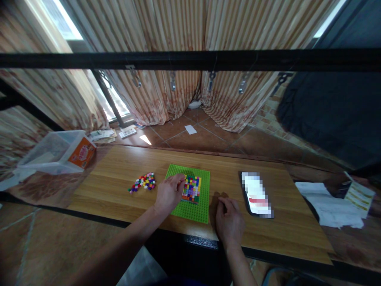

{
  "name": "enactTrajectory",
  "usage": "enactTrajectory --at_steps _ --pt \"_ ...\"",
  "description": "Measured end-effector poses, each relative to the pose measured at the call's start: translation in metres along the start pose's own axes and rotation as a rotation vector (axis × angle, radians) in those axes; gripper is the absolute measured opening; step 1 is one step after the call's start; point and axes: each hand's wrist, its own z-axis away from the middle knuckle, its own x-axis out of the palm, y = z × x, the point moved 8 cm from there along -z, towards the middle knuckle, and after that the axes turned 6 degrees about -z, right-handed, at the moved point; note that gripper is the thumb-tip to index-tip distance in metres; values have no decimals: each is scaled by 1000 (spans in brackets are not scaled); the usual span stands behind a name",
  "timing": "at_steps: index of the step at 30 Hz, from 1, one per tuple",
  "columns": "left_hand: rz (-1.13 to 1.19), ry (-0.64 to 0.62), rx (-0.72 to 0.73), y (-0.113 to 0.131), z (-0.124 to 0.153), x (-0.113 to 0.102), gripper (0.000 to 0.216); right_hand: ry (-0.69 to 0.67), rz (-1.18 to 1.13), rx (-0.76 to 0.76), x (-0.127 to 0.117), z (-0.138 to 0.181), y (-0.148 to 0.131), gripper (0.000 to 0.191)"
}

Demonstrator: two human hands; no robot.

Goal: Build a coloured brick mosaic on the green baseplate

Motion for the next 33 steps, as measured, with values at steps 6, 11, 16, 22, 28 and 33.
enactTrajectory --at_steps 6,11,16,22,28,33 --pt "-36 31 152 9 5 1 20 -9 15 -10 1 1 1 40" --pt "-70 57 191 11 6 1 21 -11 22 5 1 1 1 40" --pt "-110 28 211 15 6 4 21 -23 12 -10 0 1 -1 41" --pt "-190 -32 257 18 6 14 19 -36 38 20 3 2 7 41" --pt "-135 -11 250 19 14 9 23 -45 65 -19 4 2 7 43" --pt "-7 89 126 -10 32 -15 28 -36 81 -18 3 2 7 43"
